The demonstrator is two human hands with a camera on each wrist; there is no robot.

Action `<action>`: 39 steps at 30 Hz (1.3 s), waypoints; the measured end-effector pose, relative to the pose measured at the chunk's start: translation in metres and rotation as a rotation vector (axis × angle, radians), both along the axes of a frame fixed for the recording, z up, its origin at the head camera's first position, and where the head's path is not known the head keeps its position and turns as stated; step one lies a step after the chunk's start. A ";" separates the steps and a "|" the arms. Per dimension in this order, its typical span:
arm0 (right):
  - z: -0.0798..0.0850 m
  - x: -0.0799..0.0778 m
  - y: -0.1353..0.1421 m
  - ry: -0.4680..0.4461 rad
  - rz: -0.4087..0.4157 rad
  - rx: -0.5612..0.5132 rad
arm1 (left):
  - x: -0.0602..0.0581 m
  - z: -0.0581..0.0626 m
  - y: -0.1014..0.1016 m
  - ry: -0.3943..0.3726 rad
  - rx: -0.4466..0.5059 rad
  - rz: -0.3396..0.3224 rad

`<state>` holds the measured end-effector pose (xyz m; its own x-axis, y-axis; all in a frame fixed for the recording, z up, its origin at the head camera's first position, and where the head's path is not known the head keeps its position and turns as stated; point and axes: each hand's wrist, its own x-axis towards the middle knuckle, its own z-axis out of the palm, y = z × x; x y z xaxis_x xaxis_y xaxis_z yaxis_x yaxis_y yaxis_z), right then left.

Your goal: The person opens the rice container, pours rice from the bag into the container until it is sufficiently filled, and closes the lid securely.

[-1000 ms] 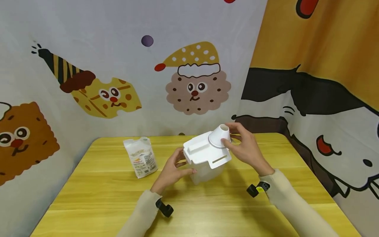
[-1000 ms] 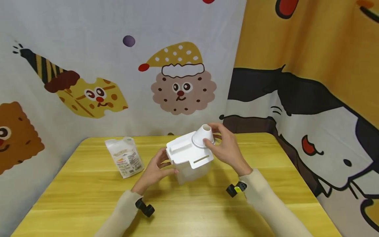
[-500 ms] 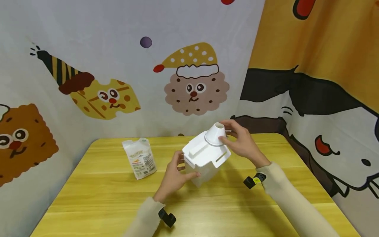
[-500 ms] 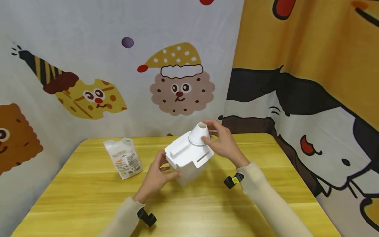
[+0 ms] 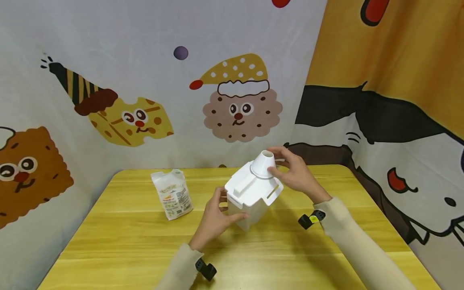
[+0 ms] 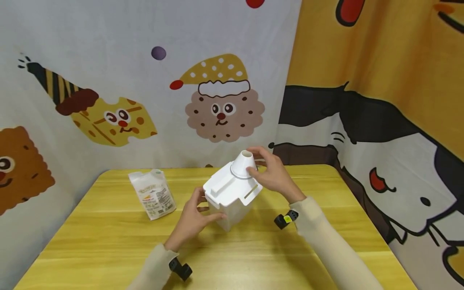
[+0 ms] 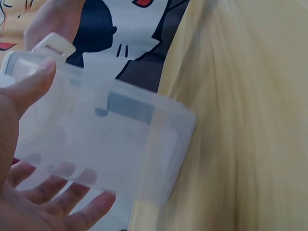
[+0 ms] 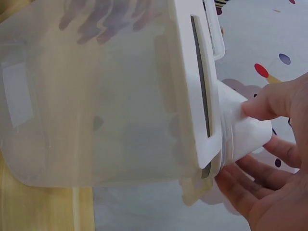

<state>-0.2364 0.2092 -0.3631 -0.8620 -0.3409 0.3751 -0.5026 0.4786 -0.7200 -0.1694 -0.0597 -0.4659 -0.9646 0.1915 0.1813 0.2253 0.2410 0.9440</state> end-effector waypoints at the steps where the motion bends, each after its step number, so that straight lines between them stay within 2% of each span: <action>1: 0.001 0.001 -0.001 -0.001 -0.006 0.006 | -0.001 0.000 -0.002 -0.001 0.000 -0.014; 9: 0.004 0.009 -0.004 -0.016 -0.084 0.035 | -0.015 -0.002 -0.019 -0.051 0.044 -0.157; 14: 0.004 0.014 -0.007 -0.020 -0.138 0.045 | -0.026 -0.003 -0.025 -0.027 0.094 -0.257; 21: -0.001 0.019 -0.014 0.017 -0.156 0.063 | -0.036 -0.008 -0.024 -0.037 0.109 -0.339; 30: -0.001 0.021 -0.015 0.021 -0.164 0.075 | -0.037 -0.011 -0.020 -0.068 0.159 -0.342; 39: 0.001 0.015 -0.011 -0.010 -0.115 0.098 | -0.027 -0.011 -0.014 -0.054 0.158 -0.263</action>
